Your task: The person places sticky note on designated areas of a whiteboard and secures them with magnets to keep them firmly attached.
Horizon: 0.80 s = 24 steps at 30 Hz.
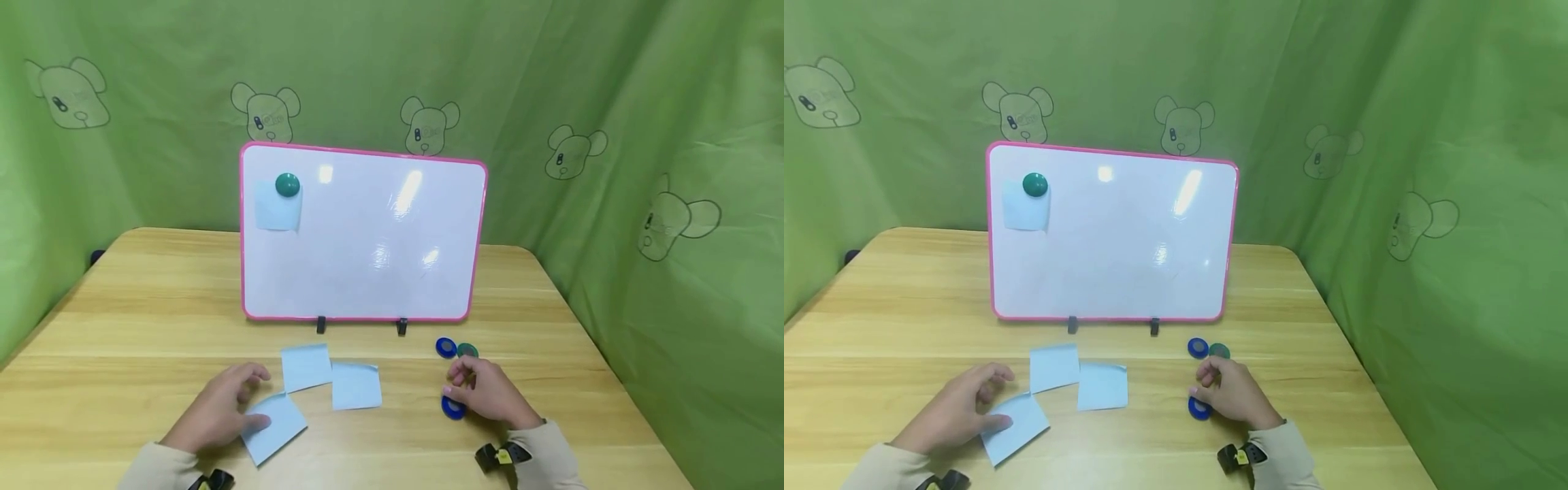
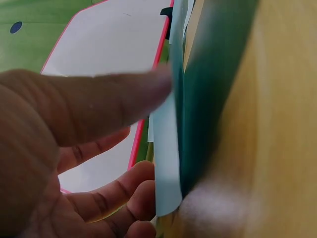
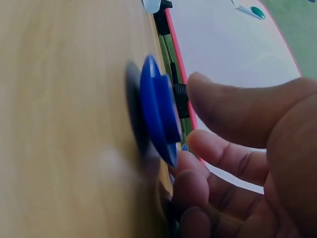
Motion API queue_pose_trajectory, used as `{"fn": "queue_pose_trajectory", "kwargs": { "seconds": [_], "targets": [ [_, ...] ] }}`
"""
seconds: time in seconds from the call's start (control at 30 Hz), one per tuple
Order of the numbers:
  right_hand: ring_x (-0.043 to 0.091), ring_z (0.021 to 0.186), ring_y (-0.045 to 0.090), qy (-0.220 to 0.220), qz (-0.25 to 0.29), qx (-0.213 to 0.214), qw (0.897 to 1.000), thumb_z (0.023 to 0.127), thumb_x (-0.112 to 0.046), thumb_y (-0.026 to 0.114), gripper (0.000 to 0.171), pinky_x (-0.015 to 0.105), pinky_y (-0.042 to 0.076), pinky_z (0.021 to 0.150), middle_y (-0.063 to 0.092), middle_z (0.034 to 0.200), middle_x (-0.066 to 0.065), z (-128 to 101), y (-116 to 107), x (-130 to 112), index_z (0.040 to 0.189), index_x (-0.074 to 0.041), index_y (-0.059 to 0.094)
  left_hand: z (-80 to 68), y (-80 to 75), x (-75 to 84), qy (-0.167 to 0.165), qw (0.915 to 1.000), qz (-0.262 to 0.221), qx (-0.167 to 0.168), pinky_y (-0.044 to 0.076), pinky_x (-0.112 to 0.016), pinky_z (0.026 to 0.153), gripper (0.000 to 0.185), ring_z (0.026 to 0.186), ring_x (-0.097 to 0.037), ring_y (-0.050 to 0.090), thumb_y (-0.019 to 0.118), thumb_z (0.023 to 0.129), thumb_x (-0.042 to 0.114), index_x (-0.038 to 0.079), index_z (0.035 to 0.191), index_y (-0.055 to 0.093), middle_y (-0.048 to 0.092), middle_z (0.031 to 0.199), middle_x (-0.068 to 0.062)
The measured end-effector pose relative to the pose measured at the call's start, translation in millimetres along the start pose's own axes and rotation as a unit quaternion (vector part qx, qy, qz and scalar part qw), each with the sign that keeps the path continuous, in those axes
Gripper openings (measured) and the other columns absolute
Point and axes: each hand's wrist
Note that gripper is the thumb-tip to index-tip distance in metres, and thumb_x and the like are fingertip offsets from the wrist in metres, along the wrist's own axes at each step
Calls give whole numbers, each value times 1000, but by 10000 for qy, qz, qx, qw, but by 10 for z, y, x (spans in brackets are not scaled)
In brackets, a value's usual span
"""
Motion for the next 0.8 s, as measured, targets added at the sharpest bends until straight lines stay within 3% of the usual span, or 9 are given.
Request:
{"fn": "queue_pose_trajectory", "kwargs": {
  "seconds": [0.13,0.27,0.43,0.57,0.7,0.8],
  "targets": [
    [17,71,52,-160,-4,7,9999,83,-19,77,22,27,47,59,57,81,0,8,2,15,94,-7,62,-12,7,9,57,10000,71,-12,53,-47,76,64,93,-22,58,89,60,22,14,116,60,61,113,-5],
    [16,70,52,-182,-41,30,9998,82,-18,78,22,26,47,58,57,80,-1,14,11,19,93,-8,62,-20,30,8,108,9999,96,3,53,-46,76,63,92,-23,56,90,58,17,14,115,61,60,112,-6],
    [16,70,52,-178,-28,-15,9998,82,-18,78,22,26,47,59,57,80,-1,16,14,24,93,-8,63,-27,51,0,129,9997,216,47,53,-44,76,49,88,-22,55,83,68,8,16,111,62,60,110,-6],
    [17,71,52,-275,26,-50,9996,82,-20,79,23,26,47,59,57,80,0,8,12,32,94,-8,63,-31,51,6,297,9992,261,-9,52,-44,77,47,88,-21,56,84,71,20,16,113,62,59,110,-7],
    [17,71,52,-326,65,-53,9994,81,-21,79,25,26,47,59,57,80,0,1,20,35,94,-8,62,-55,85,43,514,9979,292,-265,51,-41,78,73,95,-20,53,90,57,40,19,120,61,56,114,-6],
    [16,71,52,-300,35,-35,9995,81,-21,79,25,26,47,58,57,80,0,1,23,31,94,-8,62,-82,144,88,617,9967,360,-397,49,-36,71,82,94,-21,49,93,51,35,21,123,59,53,115,-3]
  ]
}}
Point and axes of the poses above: each hand's wrist, its own z-axis towards the middle knuckle, its own y-axis out of the palm, x = y × z
